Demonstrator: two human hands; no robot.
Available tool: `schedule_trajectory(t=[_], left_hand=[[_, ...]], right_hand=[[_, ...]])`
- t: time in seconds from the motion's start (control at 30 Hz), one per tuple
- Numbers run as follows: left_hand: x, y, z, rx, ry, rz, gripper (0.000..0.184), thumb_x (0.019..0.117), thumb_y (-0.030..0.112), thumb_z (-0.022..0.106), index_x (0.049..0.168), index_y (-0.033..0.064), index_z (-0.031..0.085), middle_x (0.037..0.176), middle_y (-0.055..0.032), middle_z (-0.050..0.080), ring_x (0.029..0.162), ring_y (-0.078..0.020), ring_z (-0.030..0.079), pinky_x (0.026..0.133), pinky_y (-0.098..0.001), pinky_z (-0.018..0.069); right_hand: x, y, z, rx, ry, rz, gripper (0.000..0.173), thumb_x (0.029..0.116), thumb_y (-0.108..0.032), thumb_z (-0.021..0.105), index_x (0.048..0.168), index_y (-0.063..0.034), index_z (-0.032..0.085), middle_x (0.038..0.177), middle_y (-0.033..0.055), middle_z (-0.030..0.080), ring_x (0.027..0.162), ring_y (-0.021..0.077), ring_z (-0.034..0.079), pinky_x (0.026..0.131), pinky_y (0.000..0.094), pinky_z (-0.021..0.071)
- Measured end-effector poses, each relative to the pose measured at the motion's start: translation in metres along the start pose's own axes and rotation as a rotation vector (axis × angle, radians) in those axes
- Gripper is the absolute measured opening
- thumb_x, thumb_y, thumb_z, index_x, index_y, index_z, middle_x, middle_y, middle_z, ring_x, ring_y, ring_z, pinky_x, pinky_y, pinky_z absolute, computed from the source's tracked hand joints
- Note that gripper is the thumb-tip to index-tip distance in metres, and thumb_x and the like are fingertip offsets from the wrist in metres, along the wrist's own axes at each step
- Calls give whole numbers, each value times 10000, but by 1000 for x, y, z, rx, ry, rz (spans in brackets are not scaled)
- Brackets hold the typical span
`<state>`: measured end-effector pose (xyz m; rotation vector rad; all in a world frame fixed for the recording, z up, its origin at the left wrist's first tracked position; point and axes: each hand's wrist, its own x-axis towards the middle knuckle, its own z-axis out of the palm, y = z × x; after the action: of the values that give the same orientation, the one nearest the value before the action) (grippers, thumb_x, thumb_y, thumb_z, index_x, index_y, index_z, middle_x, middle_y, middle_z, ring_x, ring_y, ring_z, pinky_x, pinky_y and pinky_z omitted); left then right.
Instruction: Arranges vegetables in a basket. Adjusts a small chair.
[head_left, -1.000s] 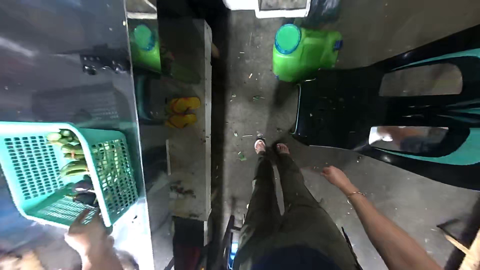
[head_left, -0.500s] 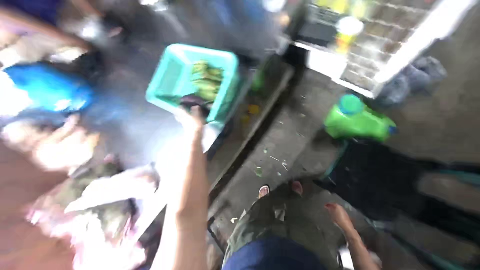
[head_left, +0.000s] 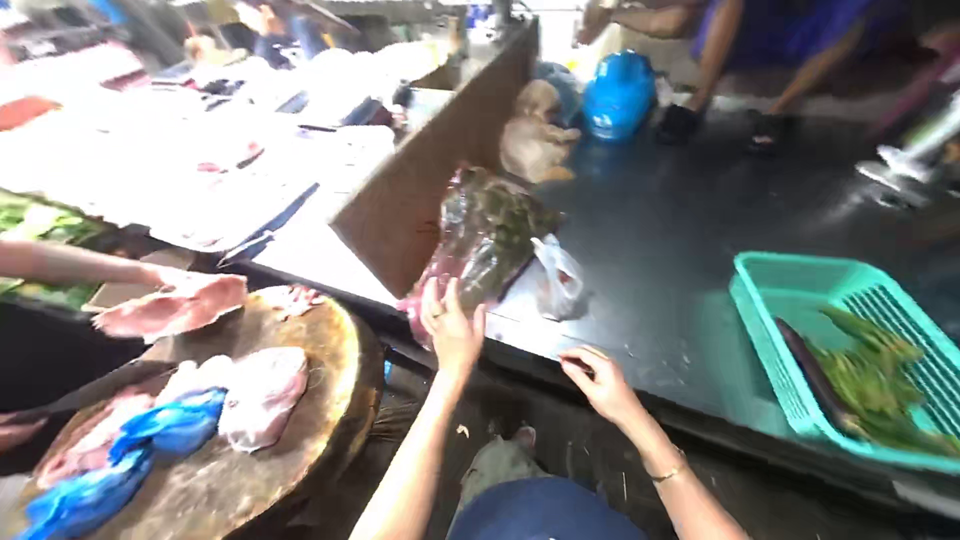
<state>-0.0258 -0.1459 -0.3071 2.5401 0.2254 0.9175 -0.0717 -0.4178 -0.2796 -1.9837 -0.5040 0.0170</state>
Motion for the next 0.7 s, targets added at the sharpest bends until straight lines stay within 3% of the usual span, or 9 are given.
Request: schedule_trajectory(t=[0.07,0.1,0.17,0.27,0.4,0.5,0.6,0.63,0.7], left_hand=[[27,-43,-9,53,-97,-248,805,864,401,785,1501,18,476,1589,-340,309,1455,-583,274,1138,-771,191],[32,-55,-10,56,-190,-312,703,895,379,768,1438,-8,543,1483,-356,450,1395,-584,374,1123,-792,202],[33,-48,-9,58,-385,-316,388,992,298,629,1232,1,693,1208,-259,687,1208,-462,611,1085,-707,364],[2,7,7,-61,-505,-195,250,941,189,633,1005,-23,750,1020,-216,741,1038,-390,706,973,-573,524],[-29,50,33,-414,-728,59,207,935,115,659,1067,-27,731,1074,-211,733,1065,-365,701,954,-550,546],[-6,45,27,-485,-1027,193,278,989,247,650,1066,-11,716,1100,-208,711,1107,-370,673,966,-578,518],[20,-2,-1,-455,-735,-73,232,991,237,639,1107,68,747,1121,-97,730,1062,-222,704,972,-453,566],[28,-28,-4,-398,-623,-219,261,1015,240,590,1143,63,732,1136,-96,727,1061,-208,703,974,-434,563],[39,-85,7,-254,-411,-473,309,1025,255,551,1218,56,689,1189,-134,695,1097,-255,675,986,-457,546]], right_hand=[[80,-28,37,-107,-152,-222,276,1028,-140,550,1200,-29,735,1162,134,731,1056,211,706,952,356,569],[114,-38,59,-150,-215,-308,277,1021,-106,545,1210,-33,734,1187,144,724,1099,245,697,993,390,554],[172,-50,98,-188,-314,-383,299,981,-9,534,1201,-23,736,1230,171,708,1179,302,670,1054,448,521],[227,-55,137,-263,-477,-330,343,984,20,497,1258,-9,701,1343,181,657,1285,320,610,1114,475,467],[259,-31,163,-511,-786,-278,508,1000,3,478,1496,-87,535,1546,151,509,1458,321,453,1205,512,362],[264,-6,157,-788,-966,-156,378,1014,-100,513,1369,-32,623,1393,226,611,1338,421,540,1142,621,369],[269,-17,145,-913,-1021,19,267,986,-128,572,1174,-4,715,1240,250,678,1207,453,613,1026,673,440],[275,-31,143,-898,-998,88,260,997,-133,561,1157,15,702,1225,274,669,1184,471,619,975,682,464],[290,-38,154,-680,-811,167,301,1016,-100,530,1254,22,667,1313,273,627,1249,437,596,1040,618,466]])
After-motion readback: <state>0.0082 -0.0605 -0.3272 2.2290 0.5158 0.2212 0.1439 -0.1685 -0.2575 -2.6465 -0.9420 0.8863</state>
